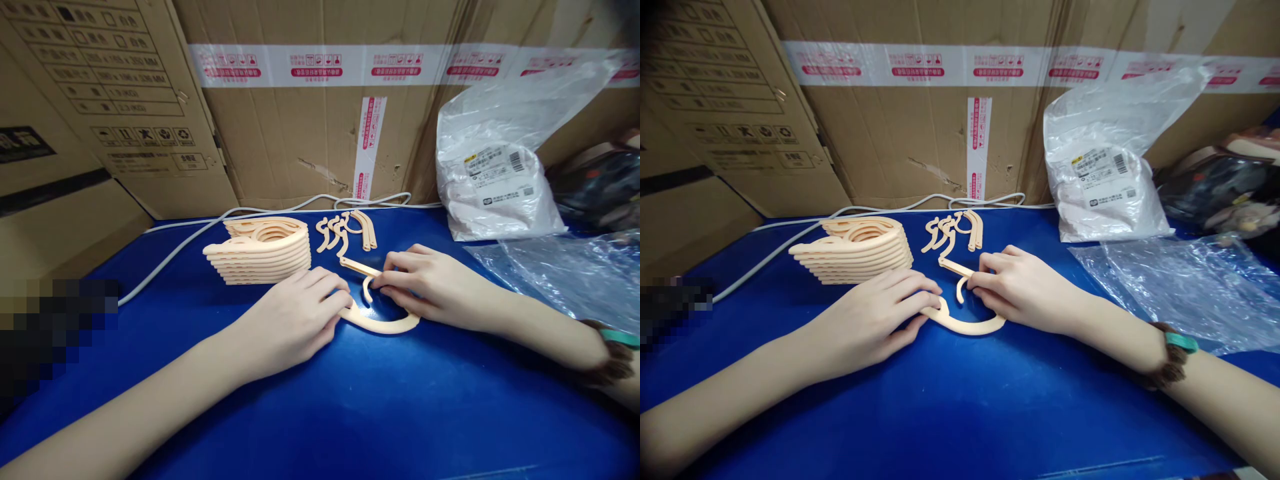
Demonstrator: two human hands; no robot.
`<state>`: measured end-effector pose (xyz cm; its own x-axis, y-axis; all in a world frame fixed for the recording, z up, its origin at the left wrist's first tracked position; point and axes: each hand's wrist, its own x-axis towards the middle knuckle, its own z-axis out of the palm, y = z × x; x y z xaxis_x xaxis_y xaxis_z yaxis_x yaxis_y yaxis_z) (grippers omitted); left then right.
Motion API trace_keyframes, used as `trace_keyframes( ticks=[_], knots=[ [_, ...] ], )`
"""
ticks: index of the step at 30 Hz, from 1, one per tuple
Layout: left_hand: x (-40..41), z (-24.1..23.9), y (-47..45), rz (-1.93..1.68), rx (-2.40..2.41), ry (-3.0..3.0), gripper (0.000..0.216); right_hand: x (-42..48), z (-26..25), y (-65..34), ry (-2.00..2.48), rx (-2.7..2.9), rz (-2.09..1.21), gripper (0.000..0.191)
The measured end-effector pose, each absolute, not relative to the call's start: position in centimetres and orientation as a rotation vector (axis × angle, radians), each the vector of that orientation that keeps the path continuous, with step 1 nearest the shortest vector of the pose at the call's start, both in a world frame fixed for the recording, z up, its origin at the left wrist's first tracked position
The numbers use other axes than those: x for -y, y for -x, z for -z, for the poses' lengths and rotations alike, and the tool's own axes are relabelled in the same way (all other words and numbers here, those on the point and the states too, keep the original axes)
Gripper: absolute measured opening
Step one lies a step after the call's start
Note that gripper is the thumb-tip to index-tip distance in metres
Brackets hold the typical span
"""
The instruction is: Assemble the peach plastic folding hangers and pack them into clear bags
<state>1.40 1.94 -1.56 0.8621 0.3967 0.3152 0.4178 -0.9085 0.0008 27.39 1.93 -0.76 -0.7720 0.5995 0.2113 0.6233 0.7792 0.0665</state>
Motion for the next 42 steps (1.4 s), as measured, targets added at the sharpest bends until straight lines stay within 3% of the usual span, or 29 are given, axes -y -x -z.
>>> trace_keyframes(
  ticks=[13,21,29,42],
  knots=[
    [-1.4,1.2,-1.6,0.507,0.822,2.737,0.014,-0.6,0.6,-26.2,0.909,2.856,-0.004,0.029],
    [-0.5,0.9,-2.1,0.560,0.998,2.812,0.024,0.5,0.9,-25.2,0.811,2.826,-0.123,0.032],
    [-0.5,1.0,-1.7,0.563,1.328,2.999,0.010,0.4,0.9,-25.4,0.855,2.781,-0.061,0.032],
    [-1.5,1.1,-1.3,0.372,0.920,2.771,0.016,0.0,0.7,-25.3,0.937,2.667,-0.124,0.029]
  ],
)
